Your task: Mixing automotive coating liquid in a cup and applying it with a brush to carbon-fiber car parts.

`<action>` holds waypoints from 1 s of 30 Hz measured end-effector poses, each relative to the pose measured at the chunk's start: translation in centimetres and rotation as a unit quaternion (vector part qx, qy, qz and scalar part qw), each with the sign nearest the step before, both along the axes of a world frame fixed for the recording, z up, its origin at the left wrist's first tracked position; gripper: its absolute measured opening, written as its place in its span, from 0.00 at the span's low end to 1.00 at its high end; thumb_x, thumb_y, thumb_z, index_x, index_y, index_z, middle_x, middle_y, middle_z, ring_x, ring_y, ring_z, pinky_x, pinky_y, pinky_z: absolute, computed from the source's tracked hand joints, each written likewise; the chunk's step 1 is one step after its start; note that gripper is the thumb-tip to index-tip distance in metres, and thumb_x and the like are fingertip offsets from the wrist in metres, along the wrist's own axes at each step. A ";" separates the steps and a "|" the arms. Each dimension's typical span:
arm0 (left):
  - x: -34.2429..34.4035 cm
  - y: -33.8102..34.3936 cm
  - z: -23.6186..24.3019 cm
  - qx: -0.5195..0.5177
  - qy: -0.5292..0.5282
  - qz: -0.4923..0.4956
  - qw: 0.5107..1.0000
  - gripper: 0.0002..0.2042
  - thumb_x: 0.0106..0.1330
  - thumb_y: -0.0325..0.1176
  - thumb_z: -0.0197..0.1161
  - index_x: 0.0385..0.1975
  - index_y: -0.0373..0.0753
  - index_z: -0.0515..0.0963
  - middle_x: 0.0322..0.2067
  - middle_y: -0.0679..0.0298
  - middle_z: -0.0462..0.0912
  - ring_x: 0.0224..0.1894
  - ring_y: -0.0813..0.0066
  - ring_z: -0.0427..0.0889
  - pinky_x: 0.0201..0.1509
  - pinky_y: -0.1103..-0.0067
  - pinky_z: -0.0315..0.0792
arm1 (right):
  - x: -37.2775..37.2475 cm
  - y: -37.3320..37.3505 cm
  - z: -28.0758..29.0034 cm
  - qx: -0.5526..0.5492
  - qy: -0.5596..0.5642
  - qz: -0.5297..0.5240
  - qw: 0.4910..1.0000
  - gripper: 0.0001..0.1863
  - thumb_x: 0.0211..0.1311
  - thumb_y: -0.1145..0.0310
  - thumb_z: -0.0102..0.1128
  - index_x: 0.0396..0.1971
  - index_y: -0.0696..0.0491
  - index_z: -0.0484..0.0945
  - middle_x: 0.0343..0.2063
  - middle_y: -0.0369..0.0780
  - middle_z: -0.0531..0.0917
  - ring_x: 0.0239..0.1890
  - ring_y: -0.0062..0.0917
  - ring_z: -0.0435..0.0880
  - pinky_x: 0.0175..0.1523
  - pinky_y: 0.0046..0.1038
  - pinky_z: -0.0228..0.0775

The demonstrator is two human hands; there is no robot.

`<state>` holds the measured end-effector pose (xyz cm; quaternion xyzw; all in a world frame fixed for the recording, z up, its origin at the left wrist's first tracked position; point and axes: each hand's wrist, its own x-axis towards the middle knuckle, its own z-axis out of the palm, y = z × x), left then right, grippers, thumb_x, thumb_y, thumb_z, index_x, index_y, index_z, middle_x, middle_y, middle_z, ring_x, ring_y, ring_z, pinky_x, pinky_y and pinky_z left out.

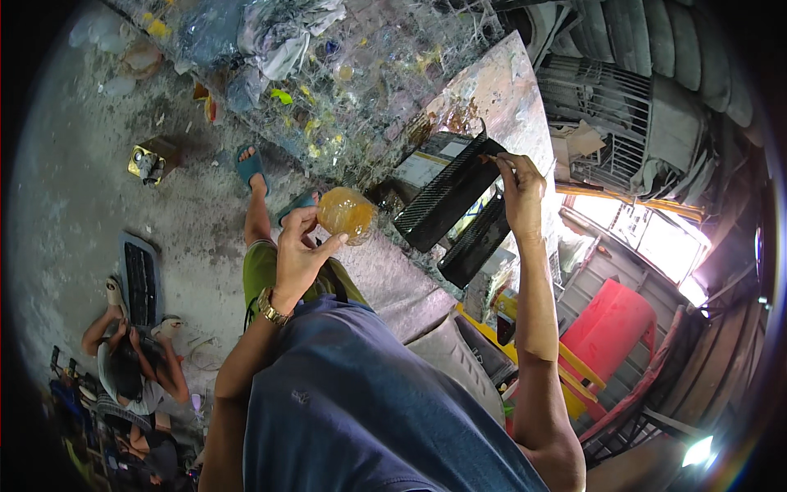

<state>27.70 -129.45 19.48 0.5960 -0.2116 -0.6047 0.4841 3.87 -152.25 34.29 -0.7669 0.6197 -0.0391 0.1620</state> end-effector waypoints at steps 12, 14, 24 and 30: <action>-1.6 1.5 -0.2 -0.020 0.000 0.041 0.999 0.26 0.52 0.25 0.74 0.49 0.28 0.69 0.45 0.56 0.75 0.50 0.70 0.79 0.58 0.75 0.72 | 5.6 11.0 3.9 0.212 0.028 0.160 0.964 0.07 0.58 0.77 0.60 0.37 0.57 0.79 0.32 0.43 0.81 0.32 0.39 0.83 0.37 0.34 0.78; -1.8 1.6 0.1 -0.025 0.015 0.053 0.998 0.26 0.52 0.25 0.74 0.49 0.29 0.69 0.46 0.57 0.75 0.50 0.70 0.79 0.58 0.75 0.72 | 6.0 11.4 4.2 0.207 -0.020 0.144 0.967 0.06 0.59 0.77 0.60 0.37 0.58 0.79 0.32 0.44 0.81 0.32 0.39 0.83 0.36 0.33 0.77; -1.0 1.5 0.2 -0.023 0.003 0.043 0.999 0.25 0.53 0.25 0.74 0.48 0.30 0.69 0.45 0.58 0.76 0.50 0.71 0.79 0.56 0.77 0.72 | 1.6 0.2 0.0 0.043 0.068 0.043 0.996 0.07 0.63 0.74 0.58 0.26 0.61 0.75 0.15 0.47 0.72 0.16 0.25 0.68 0.25 0.31 0.62; 0.1 0.5 0.7 0.001 0.006 0.023 1.000 0.25 0.52 0.25 0.74 0.48 0.30 0.69 0.45 0.58 0.75 0.50 0.71 0.79 0.57 0.77 0.72 | 0.7 -3.6 1.2 -0.026 0.102 0.087 0.991 0.06 0.63 0.71 0.56 0.31 0.58 0.78 0.30 0.47 0.81 0.31 0.44 0.81 0.35 0.38 0.70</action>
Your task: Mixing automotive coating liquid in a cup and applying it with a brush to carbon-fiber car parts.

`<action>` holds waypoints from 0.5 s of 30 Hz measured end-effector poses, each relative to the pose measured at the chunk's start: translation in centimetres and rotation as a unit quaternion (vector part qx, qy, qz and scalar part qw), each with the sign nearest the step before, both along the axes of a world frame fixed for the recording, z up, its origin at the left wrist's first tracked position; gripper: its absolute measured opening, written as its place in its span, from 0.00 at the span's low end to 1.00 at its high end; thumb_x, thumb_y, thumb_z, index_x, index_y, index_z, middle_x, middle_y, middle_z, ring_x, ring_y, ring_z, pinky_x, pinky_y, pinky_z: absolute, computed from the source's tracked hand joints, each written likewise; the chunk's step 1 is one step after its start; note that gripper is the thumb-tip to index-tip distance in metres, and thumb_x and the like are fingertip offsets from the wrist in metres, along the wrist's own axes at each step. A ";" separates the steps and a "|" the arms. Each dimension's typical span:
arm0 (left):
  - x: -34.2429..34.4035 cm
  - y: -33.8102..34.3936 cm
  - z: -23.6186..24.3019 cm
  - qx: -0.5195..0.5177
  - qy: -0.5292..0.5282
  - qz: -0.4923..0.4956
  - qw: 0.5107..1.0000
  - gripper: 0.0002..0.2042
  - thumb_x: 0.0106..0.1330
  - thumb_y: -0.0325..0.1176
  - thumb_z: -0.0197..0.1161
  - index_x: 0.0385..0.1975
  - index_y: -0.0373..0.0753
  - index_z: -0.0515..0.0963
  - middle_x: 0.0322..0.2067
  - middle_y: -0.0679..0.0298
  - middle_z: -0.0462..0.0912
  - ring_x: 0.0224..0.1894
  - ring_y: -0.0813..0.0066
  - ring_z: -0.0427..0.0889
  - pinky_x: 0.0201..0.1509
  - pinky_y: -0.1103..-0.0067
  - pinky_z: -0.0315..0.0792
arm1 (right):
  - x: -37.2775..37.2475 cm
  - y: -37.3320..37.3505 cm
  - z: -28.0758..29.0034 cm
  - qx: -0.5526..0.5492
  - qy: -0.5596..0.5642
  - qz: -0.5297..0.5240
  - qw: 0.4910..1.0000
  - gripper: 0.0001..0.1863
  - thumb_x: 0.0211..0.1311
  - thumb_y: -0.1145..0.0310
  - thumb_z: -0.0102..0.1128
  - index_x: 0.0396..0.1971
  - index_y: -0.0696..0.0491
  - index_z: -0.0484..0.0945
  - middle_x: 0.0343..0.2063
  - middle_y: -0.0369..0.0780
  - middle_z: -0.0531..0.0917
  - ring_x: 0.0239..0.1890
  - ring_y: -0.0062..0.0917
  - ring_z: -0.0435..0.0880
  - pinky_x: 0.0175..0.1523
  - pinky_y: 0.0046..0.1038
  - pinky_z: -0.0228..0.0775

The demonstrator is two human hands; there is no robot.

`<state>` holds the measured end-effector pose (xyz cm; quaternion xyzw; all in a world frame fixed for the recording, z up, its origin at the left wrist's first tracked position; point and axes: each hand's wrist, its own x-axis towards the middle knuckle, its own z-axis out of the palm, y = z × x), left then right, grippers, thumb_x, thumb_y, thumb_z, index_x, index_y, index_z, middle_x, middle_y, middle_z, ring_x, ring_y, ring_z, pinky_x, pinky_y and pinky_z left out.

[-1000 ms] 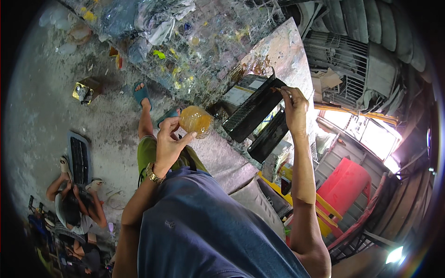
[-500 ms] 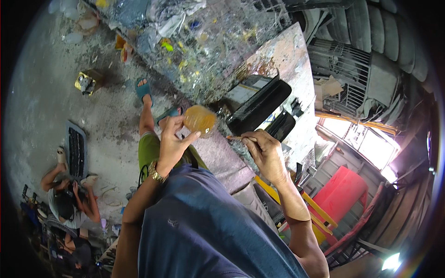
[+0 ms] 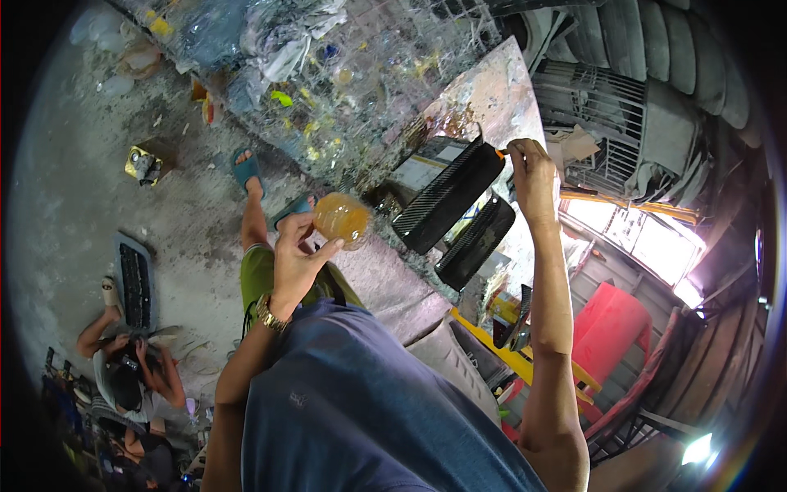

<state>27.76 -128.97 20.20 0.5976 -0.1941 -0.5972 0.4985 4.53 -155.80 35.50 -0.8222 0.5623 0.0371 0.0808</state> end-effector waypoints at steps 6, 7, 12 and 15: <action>0.6 -1.0 0.4 -0.006 -0.023 -0.029 0.999 0.26 0.52 0.26 0.75 0.48 0.29 0.69 0.45 0.54 0.79 0.49 0.70 0.80 0.56 0.77 0.73 | 2.4 8.5 0.2 0.098 -0.037 0.100 0.989 0.03 0.58 0.74 0.60 0.32 0.55 0.77 0.30 0.42 0.80 0.32 0.39 0.82 0.36 0.35 0.75; 0.7 -1.1 0.4 -0.007 -0.026 -0.034 0.999 0.26 0.52 0.26 0.75 0.48 0.29 0.69 0.45 0.54 0.79 0.49 0.70 0.80 0.56 0.77 0.73 | 2.9 10.2 0.4 0.120 -0.020 0.103 0.987 0.03 0.58 0.75 0.60 0.32 0.55 0.77 0.30 0.41 0.79 0.31 0.37 0.82 0.34 0.35 0.76; 0.8 -1.0 0.6 -0.033 0.022 -0.034 0.999 0.25 0.53 0.26 0.75 0.48 0.30 0.69 0.43 0.55 0.79 0.48 0.71 0.80 0.55 0.76 0.73 | 5.1 16.5 1.1 0.116 -0.015 0.156 0.981 0.08 0.54 0.72 0.62 0.34 0.53 0.76 0.31 0.38 0.76 0.31 0.30 0.80 0.33 0.31 0.77; 0.7 -0.4 0.7 -0.034 -0.007 -0.040 0.999 0.24 0.54 0.27 0.74 0.48 0.30 0.69 0.43 0.56 0.80 0.48 0.72 0.80 0.55 0.76 0.73 | 4.7 19.9 1.6 0.109 -0.033 0.175 0.978 0.10 0.54 0.72 0.62 0.37 0.53 0.76 0.34 0.37 0.76 0.34 0.28 0.79 0.36 0.29 0.76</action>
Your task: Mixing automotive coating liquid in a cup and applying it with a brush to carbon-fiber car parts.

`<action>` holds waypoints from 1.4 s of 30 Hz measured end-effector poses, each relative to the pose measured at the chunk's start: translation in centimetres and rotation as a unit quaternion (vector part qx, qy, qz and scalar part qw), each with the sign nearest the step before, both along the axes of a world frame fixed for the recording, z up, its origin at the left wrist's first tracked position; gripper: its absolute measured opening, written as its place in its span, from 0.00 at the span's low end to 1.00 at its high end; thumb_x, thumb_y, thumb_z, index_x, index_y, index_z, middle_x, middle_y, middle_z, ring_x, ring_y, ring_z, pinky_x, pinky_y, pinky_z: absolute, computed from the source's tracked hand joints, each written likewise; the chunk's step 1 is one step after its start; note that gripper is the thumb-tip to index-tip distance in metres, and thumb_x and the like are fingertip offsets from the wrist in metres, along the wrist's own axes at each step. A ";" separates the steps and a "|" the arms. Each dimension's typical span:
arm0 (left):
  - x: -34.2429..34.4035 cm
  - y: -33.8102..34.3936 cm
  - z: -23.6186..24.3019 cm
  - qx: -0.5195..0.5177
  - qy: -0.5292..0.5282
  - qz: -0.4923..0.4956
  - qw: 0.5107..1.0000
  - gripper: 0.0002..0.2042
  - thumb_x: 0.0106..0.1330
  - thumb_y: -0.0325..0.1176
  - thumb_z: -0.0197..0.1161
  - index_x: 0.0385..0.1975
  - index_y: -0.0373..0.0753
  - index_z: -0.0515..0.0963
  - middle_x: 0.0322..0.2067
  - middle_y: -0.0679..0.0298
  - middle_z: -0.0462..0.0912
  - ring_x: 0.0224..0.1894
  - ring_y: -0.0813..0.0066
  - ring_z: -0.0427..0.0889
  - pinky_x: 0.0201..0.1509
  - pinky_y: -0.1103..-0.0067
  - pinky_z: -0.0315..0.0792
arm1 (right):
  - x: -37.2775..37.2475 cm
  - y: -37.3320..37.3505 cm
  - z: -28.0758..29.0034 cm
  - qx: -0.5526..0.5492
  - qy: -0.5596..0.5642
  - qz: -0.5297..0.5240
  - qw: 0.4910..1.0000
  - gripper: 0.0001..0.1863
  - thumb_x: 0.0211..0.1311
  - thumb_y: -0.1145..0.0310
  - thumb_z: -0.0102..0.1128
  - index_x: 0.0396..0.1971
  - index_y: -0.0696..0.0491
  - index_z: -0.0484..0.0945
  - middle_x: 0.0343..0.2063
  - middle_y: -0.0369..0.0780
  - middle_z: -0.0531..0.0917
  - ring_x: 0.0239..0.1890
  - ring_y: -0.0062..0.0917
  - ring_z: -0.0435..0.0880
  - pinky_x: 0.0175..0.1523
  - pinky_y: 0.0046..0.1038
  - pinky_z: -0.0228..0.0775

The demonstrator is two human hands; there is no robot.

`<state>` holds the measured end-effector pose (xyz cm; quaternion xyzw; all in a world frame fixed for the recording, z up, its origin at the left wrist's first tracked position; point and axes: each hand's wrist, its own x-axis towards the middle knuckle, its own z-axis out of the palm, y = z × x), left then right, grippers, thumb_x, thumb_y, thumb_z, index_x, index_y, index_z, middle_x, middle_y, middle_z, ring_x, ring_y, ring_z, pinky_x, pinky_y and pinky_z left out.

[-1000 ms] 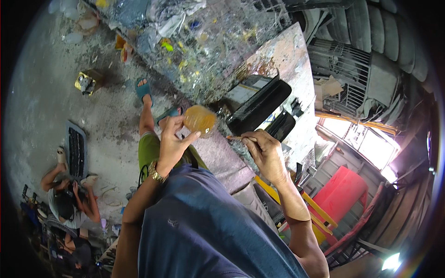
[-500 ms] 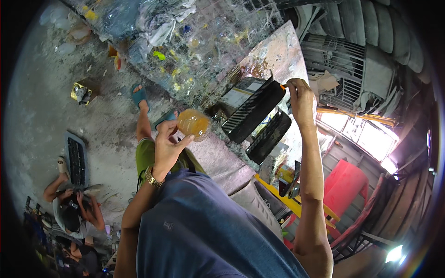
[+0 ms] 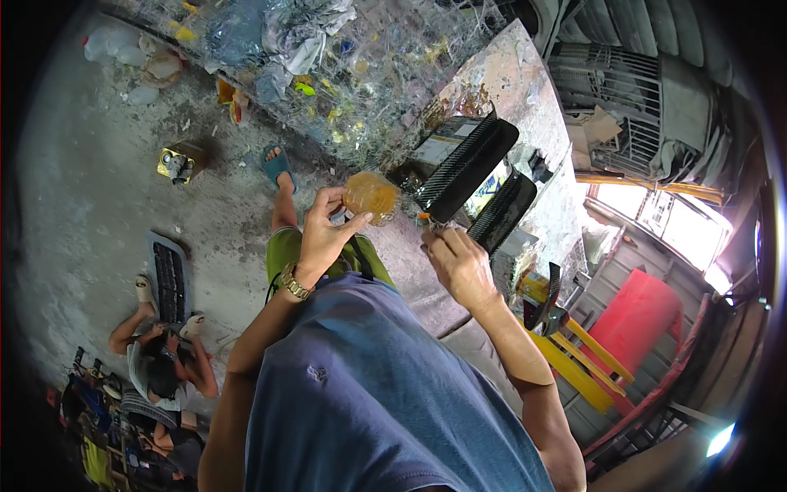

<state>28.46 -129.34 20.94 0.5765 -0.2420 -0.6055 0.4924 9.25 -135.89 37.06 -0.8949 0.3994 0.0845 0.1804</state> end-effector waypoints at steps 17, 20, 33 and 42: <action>-4.8 7.4 0.8 -0.011 0.033 0.094 0.995 0.21 0.58 0.26 0.70 0.48 0.28 0.67 0.42 0.55 0.78 0.48 0.72 0.79 0.51 0.78 0.76 | -11.2 5.9 -4.8 -0.112 -0.015 0.074 0.991 0.16 0.56 0.69 0.53 0.46 0.51 0.73 0.43 0.37 0.75 0.42 0.28 0.76 0.46 0.31 0.68; -5.7 8.2 1.0 0.011 -0.074 0.038 0.996 0.21 0.59 0.27 0.70 0.48 0.29 0.68 0.43 0.55 0.78 0.46 0.74 0.79 0.50 0.79 0.76 | -11.9 6.6 -3.4 -0.088 -0.070 -0.003 0.994 0.15 0.55 0.71 0.56 0.44 0.51 0.74 0.41 0.38 0.75 0.42 0.29 0.76 0.46 0.32 0.69; -11.4 7.4 5.9 0.030 -0.012 0.047 0.998 0.17 0.65 0.33 0.66 0.48 0.34 0.70 0.43 0.60 0.79 0.43 0.77 0.80 0.47 0.81 0.75 | -12.6 6.5 -2.9 0.171 -0.453 -0.313 0.817 0.08 0.62 0.73 0.58 0.34 0.62 0.81 0.30 0.40 0.83 0.33 0.27 0.82 0.40 0.27 0.73; -12.1 7.0 6.1 -0.002 -0.049 0.054 0.997 0.19 0.66 0.37 0.64 0.50 0.34 0.67 0.45 0.57 0.78 0.47 0.70 0.80 0.54 0.74 0.74 | -16.9 0.1 -5.7 0.278 -0.626 -0.375 0.625 0.09 0.67 0.66 0.56 0.36 0.58 0.80 0.21 0.31 0.75 0.19 0.11 0.67 0.22 0.15 0.58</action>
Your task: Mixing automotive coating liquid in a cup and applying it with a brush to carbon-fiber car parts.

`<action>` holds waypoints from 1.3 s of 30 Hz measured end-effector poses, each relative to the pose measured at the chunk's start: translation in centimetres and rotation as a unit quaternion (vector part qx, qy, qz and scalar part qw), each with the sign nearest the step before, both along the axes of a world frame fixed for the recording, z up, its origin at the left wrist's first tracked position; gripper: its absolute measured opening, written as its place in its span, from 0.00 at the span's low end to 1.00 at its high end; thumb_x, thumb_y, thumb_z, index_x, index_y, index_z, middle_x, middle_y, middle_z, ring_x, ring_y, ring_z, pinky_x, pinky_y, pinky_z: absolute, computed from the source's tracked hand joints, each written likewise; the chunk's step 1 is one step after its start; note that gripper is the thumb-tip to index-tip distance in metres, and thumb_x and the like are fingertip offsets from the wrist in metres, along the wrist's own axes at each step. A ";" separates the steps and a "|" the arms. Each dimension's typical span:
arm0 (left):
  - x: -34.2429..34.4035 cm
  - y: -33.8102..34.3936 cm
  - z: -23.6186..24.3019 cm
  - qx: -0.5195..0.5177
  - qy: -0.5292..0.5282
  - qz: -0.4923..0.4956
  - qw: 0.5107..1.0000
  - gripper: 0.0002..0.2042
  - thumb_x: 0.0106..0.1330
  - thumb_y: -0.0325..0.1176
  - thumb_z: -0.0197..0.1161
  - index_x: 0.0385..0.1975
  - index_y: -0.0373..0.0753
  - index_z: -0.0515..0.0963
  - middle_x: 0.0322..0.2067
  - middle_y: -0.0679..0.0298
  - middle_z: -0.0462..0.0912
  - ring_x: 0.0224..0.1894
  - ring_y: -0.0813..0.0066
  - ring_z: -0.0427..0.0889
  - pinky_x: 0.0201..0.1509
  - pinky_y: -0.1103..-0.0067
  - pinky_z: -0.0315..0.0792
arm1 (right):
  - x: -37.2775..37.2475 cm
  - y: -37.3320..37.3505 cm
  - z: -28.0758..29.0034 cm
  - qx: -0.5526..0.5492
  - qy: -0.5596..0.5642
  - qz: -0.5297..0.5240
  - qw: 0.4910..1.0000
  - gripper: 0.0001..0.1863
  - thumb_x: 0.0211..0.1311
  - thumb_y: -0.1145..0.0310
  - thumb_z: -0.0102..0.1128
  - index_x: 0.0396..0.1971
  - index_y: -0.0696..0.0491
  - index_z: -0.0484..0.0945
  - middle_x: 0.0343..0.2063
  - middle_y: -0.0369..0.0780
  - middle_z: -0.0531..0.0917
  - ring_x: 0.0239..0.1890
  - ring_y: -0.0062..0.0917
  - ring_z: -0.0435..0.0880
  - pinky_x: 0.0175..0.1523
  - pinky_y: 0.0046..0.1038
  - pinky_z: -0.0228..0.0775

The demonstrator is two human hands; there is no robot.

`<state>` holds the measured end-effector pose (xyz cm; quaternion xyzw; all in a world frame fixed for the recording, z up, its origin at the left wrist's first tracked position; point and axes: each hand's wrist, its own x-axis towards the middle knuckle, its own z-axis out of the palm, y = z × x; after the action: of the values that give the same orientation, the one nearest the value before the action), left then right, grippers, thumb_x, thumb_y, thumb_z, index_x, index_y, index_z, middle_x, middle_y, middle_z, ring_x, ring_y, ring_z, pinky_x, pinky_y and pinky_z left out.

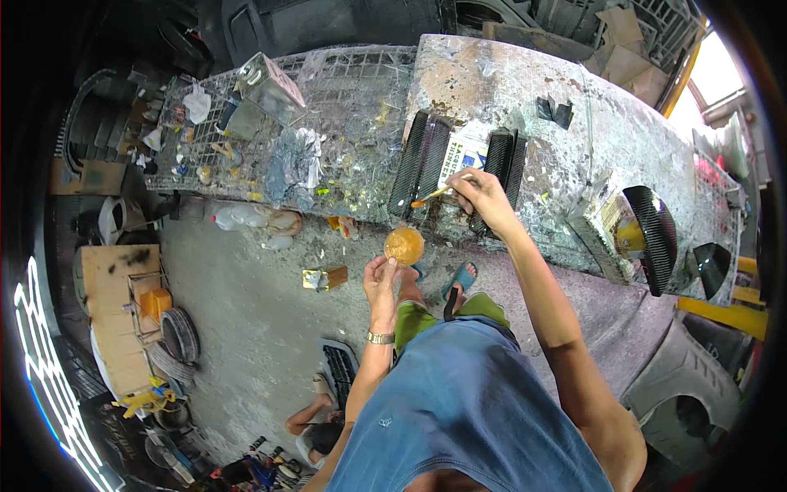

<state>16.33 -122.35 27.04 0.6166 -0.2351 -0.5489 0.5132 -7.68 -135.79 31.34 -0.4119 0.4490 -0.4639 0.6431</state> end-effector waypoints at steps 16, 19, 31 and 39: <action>2.4 0.4 -5.1 0.064 0.009 0.005 0.998 0.22 0.65 0.40 0.65 0.51 0.33 0.67 0.47 0.57 0.77 0.50 0.70 0.78 0.59 0.72 0.72 | 6.6 4.7 -3.2 -0.146 0.136 -0.221 0.955 0.07 0.66 0.76 0.54 0.42 0.59 0.75 0.33 0.41 0.78 0.35 0.26 0.77 0.43 0.26 0.68; 2.6 -0.2 -6.1 0.075 -0.012 -0.028 0.997 0.18 0.67 0.39 0.63 0.48 0.36 0.67 0.46 0.58 0.77 0.50 0.69 0.78 0.60 0.71 0.72 | 8.2 8.6 -3.7 -0.130 0.155 -0.191 0.960 0.09 0.65 0.77 0.53 0.44 0.58 0.73 0.38 0.43 0.76 0.40 0.30 0.77 0.47 0.27 0.68; 3.3 -2.2 -7.4 0.075 0.011 -0.077 0.994 0.19 0.66 0.38 0.65 0.48 0.34 0.67 0.44 0.60 0.78 0.49 0.72 0.79 0.56 0.74 0.74 | 9.1 12.0 -5.5 -0.130 0.141 -0.252 0.949 0.10 0.65 0.74 0.55 0.45 0.56 0.75 0.41 0.44 0.77 0.45 0.33 0.77 0.51 0.29 0.68; 3.9 -3.0 -7.8 0.085 0.022 -0.084 0.993 0.21 0.64 0.40 0.66 0.48 0.35 0.67 0.44 0.59 0.78 0.48 0.70 0.79 0.57 0.72 0.74 | 10.1 11.5 -7.2 -0.145 0.134 -0.231 0.953 0.09 0.66 0.74 0.52 0.44 0.57 0.75 0.41 0.44 0.75 0.44 0.33 0.77 0.51 0.29 0.68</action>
<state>20.26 -125.32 19.20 0.6237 -0.2277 -0.6213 0.4162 2.43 -124.25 24.15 -0.4437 0.5420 -0.6005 0.3857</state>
